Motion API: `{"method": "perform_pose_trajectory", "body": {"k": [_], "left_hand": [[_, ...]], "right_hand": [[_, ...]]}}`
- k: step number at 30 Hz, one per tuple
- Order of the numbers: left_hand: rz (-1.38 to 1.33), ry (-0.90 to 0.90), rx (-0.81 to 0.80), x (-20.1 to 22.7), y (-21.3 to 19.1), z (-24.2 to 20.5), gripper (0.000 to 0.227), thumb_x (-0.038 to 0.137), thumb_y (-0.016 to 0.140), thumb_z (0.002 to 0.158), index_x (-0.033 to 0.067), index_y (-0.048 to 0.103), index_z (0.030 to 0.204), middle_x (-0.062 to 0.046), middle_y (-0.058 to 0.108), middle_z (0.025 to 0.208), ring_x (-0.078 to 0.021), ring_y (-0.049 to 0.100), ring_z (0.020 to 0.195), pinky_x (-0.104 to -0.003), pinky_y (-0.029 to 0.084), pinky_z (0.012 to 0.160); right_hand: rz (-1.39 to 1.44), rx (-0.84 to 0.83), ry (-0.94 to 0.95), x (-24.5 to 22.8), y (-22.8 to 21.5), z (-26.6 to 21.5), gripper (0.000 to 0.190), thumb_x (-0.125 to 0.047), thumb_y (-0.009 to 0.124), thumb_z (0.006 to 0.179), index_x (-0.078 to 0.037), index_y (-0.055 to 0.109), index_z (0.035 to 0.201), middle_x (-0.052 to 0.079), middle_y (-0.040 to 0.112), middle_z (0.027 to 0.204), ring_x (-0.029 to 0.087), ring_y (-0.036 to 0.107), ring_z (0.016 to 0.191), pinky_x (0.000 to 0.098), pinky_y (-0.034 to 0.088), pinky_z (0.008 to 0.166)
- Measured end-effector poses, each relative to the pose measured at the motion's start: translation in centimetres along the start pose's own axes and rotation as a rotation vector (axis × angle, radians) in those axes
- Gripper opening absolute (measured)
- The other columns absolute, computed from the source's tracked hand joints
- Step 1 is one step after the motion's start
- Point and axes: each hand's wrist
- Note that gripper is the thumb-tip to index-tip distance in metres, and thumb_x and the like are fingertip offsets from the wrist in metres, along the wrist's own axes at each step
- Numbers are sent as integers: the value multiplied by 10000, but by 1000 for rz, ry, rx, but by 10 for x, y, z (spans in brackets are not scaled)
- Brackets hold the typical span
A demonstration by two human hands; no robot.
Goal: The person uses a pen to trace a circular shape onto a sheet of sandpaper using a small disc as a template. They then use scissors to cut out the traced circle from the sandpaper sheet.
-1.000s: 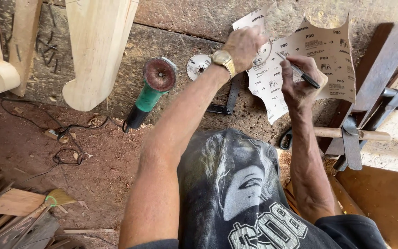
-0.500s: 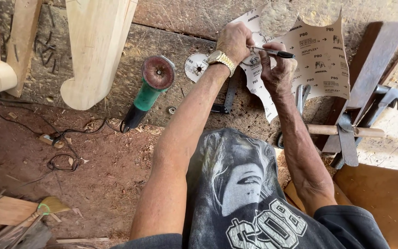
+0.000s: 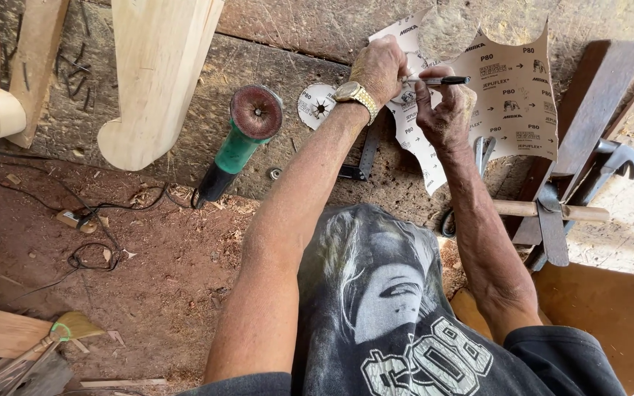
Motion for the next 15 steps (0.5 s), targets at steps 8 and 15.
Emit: {"method": "perform_pose_trajectory", "body": {"k": [8,15], "left_hand": [[-24,-56,-120,-1,-2,6,170,76,938,648,130,783,690,-61,730,933,-164,744,839,-282,632,723],[-18,25,-33,1,-6,3,213,56,957,549,135,788,653,-64,728,919,-187,730,807,-318,620,710]], "right_hand": [[-79,-20,3,-8,-2,5,132,-15,743,1026,-25,645,1114,124,762,972,221,782,950,346,643,811],[-27,-68,19,-3,-5,5,98,-17,730,1074,-42,645,1116,112,759,998,216,785,974,335,654,838]]}}
Point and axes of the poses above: each hand's wrist, its own z-axis towards the middle knuckle, its own y-axis out of the palm, x = y × z
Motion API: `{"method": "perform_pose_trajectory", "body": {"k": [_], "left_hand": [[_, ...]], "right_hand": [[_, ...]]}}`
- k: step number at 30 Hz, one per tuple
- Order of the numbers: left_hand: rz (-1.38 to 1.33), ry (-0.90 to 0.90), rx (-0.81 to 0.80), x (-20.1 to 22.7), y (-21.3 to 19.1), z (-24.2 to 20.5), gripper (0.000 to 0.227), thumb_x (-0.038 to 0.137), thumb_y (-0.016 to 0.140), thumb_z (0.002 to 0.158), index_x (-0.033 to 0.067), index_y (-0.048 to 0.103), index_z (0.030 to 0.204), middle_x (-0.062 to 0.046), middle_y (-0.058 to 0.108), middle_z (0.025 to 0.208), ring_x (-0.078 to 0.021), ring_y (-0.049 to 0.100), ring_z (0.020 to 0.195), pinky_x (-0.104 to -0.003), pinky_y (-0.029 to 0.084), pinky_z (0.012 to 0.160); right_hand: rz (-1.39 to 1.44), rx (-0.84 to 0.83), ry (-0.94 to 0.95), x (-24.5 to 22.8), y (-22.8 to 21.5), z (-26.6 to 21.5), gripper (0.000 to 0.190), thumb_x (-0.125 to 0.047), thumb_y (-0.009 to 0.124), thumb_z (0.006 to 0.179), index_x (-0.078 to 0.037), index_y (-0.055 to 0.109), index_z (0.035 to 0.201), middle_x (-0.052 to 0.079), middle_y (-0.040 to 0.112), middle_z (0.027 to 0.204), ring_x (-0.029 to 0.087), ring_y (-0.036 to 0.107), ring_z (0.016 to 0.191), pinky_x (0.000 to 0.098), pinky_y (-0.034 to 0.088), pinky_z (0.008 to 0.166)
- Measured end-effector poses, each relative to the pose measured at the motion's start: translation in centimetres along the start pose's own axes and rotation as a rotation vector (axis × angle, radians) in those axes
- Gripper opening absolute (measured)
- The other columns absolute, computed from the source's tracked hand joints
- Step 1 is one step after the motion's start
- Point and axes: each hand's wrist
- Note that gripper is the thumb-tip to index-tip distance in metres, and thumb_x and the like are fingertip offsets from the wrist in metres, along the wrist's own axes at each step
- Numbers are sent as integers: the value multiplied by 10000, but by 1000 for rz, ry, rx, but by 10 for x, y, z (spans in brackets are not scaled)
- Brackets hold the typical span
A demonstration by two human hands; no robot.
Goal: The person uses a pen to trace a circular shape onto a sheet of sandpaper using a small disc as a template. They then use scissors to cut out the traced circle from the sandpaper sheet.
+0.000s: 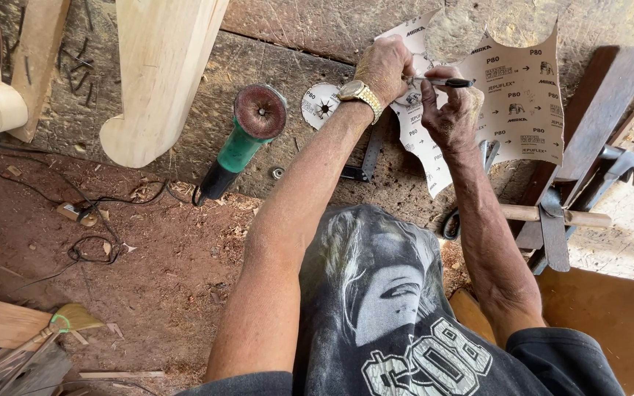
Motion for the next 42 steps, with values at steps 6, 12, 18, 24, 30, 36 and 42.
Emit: {"method": "perform_pose_trajectory", "body": {"k": [6,12,18,24,30,36,42], "left_hand": [[5,10,8,-3,4,1,196,66,955,574,143,786,639,-55,726,901,-178,731,806,-323,618,707],[3,62,51,-16,18,5,208,50,946,539,145,779,618,-60,727,860,-186,717,781,-332,613,698],[147,101,36,-26,32,-8,190,115,814,933,62,705,1079,-75,641,871,-182,648,674,-321,605,519],[185,427,337,-18,59,-12,663,96,886,503,-19,571,1074,-129,489,1011,-229,619,835,-313,618,651],[290,-50,227,0,38,-4,664,12,892,448,12,562,1024,-156,526,1098,-213,658,809,-272,617,525],[-111,104,282,2,-13,-105,324,203,804,875,51,622,1096,-132,769,958,-197,765,758,-311,619,548],[-521,-310,561,-20,-3,-180,272,150,698,930,6,640,1153,-197,731,1067,-231,737,791,-326,666,510]], "right_hand": [[-50,-12,-25,4,4,-1,100,-31,748,1062,-43,656,1097,110,757,949,200,769,869,334,642,755],[-22,47,-54,14,8,-4,119,-20,752,1064,-45,658,1132,108,764,1013,207,784,945,352,678,835],[188,205,206,-12,-52,-44,71,-96,676,1160,-41,636,1139,151,756,1028,191,801,947,337,651,840],[-278,57,506,-44,-85,-188,334,-246,700,1146,-23,589,925,104,711,825,141,652,632,281,548,526],[-381,32,409,-82,-53,-227,284,-251,801,986,-74,614,868,66,651,691,159,608,598,348,508,538],[-411,-228,289,-54,13,-213,302,-355,779,951,-116,640,828,27,568,553,146,450,470,341,384,430],[-421,-164,286,-65,18,-224,343,-421,740,982,-95,652,917,-9,552,604,131,427,439,319,350,366]]}}
Point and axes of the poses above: each hand's wrist, its own z-axis towards the middle knuckle, its own y-axis out of the palm, x = y × z
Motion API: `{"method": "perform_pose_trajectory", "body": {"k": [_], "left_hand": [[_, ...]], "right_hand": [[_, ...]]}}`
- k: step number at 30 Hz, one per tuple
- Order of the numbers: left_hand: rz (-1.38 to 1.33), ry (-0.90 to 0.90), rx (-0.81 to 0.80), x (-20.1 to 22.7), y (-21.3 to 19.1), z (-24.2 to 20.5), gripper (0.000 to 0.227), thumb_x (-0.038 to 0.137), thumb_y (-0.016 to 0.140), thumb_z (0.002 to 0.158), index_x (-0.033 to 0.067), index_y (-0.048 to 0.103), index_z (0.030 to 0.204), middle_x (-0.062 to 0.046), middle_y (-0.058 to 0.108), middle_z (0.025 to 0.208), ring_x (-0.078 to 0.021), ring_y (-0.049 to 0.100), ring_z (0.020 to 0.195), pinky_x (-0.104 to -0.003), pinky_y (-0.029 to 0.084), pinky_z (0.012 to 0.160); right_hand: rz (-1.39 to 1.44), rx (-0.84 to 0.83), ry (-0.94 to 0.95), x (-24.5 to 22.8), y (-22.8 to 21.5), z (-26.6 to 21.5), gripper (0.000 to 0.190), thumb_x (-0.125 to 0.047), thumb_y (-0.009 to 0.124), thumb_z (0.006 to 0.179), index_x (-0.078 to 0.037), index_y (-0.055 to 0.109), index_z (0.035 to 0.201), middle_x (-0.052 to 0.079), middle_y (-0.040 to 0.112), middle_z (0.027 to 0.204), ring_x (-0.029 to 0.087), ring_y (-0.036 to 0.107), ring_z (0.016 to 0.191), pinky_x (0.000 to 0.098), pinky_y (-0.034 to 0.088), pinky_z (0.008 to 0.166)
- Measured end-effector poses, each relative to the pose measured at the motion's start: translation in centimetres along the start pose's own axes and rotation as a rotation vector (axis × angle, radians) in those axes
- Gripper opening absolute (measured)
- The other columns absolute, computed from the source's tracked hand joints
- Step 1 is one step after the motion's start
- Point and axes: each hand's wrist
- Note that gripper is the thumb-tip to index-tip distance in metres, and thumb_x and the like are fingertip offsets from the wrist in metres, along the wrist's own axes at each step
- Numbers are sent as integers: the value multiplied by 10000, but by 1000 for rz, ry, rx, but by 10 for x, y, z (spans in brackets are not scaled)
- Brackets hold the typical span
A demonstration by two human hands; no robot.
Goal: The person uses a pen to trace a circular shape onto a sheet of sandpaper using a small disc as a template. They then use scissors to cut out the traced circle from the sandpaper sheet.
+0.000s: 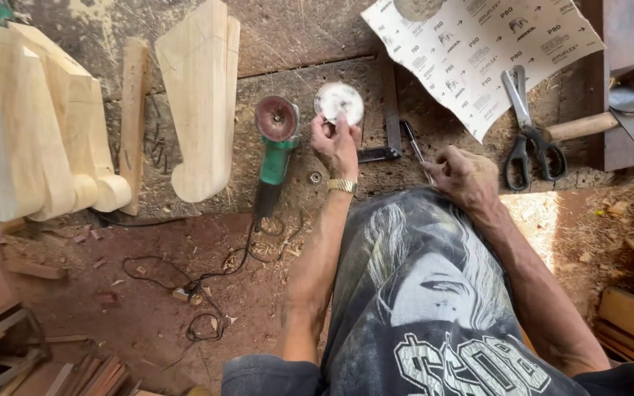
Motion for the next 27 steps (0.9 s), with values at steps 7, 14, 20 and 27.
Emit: {"method": "perform_pose_trajectory", "body": {"k": [7,14,20,27], "left_hand": [[-569,-214,84,-50,-1,1,284,84,680,944,-38,555,1168,-237,723,1056,-205,749,757,-319,699,658],[-526,-205,69,-42,-30,-23,275,94,708,923,-10,595,1151,-182,719,958,-165,689,666,-285,620,543],[-44,109,-17,-41,-30,-53,98,110,782,949,54,706,975,-131,730,1022,-174,724,827,-287,676,609],[391,1069,-198,-12,-43,-63,336,30,783,930,188,726,1221,-92,661,1203,-217,685,1087,-301,693,829]], "right_hand": [[-160,304,350,55,-24,-69,188,-134,769,1025,-18,669,1134,162,616,1038,255,612,899,340,546,604],[-400,207,403,122,17,-110,159,-44,699,1070,-6,661,1220,200,643,1154,306,637,1079,399,597,830],[-220,219,409,90,-25,-104,275,-77,739,979,-29,683,1244,199,649,1161,362,619,1127,475,561,909],[-120,240,353,108,-23,-110,222,-115,749,1007,-46,647,1192,192,637,1167,342,606,1091,485,542,923]]}}
Point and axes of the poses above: each hand's wrist, its own z-axis towards the middle knuckle, its own y-axis out of the palm, x = y × z
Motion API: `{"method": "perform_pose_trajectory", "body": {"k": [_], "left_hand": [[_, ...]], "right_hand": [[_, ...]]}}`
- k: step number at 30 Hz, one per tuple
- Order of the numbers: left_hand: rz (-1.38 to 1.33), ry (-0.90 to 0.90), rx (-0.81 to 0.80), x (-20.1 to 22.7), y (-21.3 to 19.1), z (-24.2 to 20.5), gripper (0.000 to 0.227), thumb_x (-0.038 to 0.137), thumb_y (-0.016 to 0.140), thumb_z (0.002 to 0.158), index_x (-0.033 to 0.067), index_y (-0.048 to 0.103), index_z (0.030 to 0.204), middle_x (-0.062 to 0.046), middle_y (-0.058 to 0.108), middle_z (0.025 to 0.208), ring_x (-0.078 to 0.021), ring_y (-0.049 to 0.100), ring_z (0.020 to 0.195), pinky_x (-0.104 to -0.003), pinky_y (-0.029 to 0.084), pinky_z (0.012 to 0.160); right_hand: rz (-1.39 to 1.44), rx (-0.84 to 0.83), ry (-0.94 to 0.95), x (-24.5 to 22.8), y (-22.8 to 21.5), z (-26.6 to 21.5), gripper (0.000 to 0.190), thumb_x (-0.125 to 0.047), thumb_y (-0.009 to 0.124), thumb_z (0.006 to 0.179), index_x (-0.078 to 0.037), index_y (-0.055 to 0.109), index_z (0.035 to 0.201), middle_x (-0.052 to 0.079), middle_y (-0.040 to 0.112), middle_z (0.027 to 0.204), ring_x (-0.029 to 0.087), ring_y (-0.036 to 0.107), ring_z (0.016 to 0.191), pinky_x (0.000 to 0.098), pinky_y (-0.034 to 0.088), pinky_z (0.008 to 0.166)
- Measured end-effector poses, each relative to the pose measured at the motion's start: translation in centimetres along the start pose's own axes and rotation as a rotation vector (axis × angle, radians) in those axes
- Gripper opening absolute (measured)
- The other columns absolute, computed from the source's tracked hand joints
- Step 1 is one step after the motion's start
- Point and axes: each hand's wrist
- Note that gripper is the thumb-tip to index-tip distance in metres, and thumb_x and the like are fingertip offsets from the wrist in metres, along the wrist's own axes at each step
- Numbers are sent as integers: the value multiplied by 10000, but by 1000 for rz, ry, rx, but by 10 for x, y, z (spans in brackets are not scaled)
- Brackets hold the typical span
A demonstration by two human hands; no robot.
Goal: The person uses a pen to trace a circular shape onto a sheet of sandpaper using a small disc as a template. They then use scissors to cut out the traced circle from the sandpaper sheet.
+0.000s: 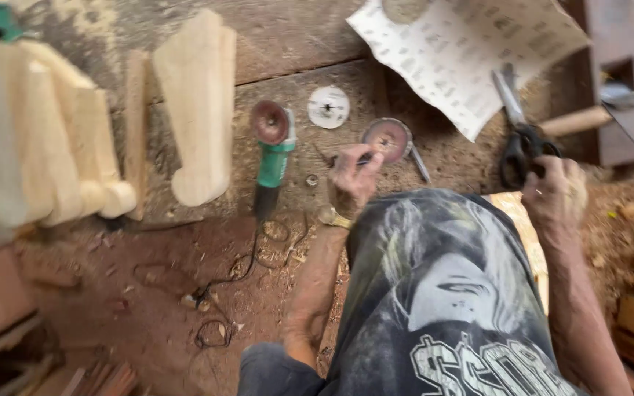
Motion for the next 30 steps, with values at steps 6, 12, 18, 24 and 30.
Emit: {"method": "perform_pose_trajectory", "body": {"k": [6,12,18,24,30], "left_hand": [[322,24,149,-19,-70,16,439,10,839,927,159,699,1316,-79,648,1206,-227,700,1023,-313,674,761],[707,-135,109,-98,-93,-3,453,99,873,914,172,700,1326,-40,679,1140,-232,655,1005,-329,603,731],[673,-164,-71,-85,-106,5,535,67,843,800,175,700,1304,-74,701,1198,-256,648,1067,-406,605,825],[554,-137,-73,-59,-93,26,480,76,821,800,145,725,1265,-80,715,1200,-256,645,1018,-368,593,750],[-278,-665,-22,25,7,110,794,571,769,871,-6,524,1360,-58,669,978,-162,673,842,-285,620,678]], "right_hand": [[28,-52,50,22,29,-6,265,-227,799,1074,-57,625,1180,153,592,1107,280,565,1040,438,510,906],[-183,-92,-5,37,38,0,446,-368,871,975,-63,636,1198,183,577,1171,266,581,1122,402,534,870],[-242,-141,-48,31,27,5,494,-392,884,981,-45,618,1209,148,589,1095,217,581,1006,359,534,821],[-39,-280,170,-17,-39,25,727,-394,889,791,42,541,1260,155,640,976,241,605,753,402,516,612],[95,-546,351,-17,-45,23,884,-383,874,710,-36,539,1451,153,729,971,241,694,762,364,556,554]]}}
Point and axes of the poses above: each hand's wrist, its own z-axis towards the middle knuckle, its own y-axis out of the palm, x = y × z
